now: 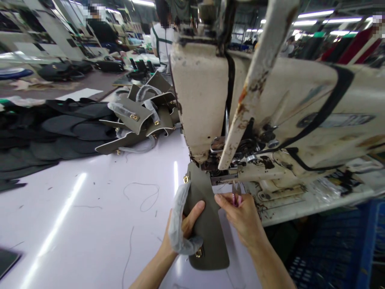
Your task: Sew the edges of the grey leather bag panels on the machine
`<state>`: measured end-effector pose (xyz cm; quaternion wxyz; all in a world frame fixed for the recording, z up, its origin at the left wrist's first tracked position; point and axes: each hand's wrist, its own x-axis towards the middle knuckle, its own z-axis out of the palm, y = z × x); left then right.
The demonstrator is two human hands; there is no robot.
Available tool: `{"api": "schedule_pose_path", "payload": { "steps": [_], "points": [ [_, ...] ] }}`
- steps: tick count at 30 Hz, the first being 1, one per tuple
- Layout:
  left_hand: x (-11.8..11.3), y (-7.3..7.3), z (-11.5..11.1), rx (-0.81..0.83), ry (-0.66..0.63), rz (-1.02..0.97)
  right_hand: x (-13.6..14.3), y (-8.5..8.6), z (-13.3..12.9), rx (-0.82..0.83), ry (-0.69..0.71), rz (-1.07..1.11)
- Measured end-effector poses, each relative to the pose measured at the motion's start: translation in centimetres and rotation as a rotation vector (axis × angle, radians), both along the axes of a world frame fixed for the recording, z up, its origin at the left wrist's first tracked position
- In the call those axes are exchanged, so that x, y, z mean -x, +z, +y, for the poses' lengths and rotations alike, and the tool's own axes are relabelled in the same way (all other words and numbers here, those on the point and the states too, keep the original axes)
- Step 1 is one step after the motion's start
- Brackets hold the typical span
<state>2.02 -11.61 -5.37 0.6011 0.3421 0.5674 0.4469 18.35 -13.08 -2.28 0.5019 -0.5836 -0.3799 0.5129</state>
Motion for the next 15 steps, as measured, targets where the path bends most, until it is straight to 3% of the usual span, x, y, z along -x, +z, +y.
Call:
{"api": "schedule_pose_path", "payload": {
  "steps": [2, 5, 8, 11, 15],
  "points": [
    [-0.3, 0.9, 0.1, 0.025, -0.037, 0.031, 0.1, 0.2, 0.1, -0.009, 0.004, -0.022],
    [-0.9, 3.1, 0.4, 0.25, -0.153, -0.064, 0.4, 0.9, 0.2, -0.018, -0.01, -0.068],
    [-1.5, 4.8, 0.5, 0.297, -0.109, -0.141, 0.5, 1.6, 0.1, -0.021, -0.008, -0.12],
    [-1.7, 5.2, 0.5, 0.205, -0.008, -0.153, 0.3, 1.8, 0.1, -0.029, 0.012, -0.116],
    [-1.8, 5.0, 0.6, 0.157, -0.03, -0.23, 0.1, 1.4, 0.2, -0.021, 0.01, -0.07]
  ]
}}
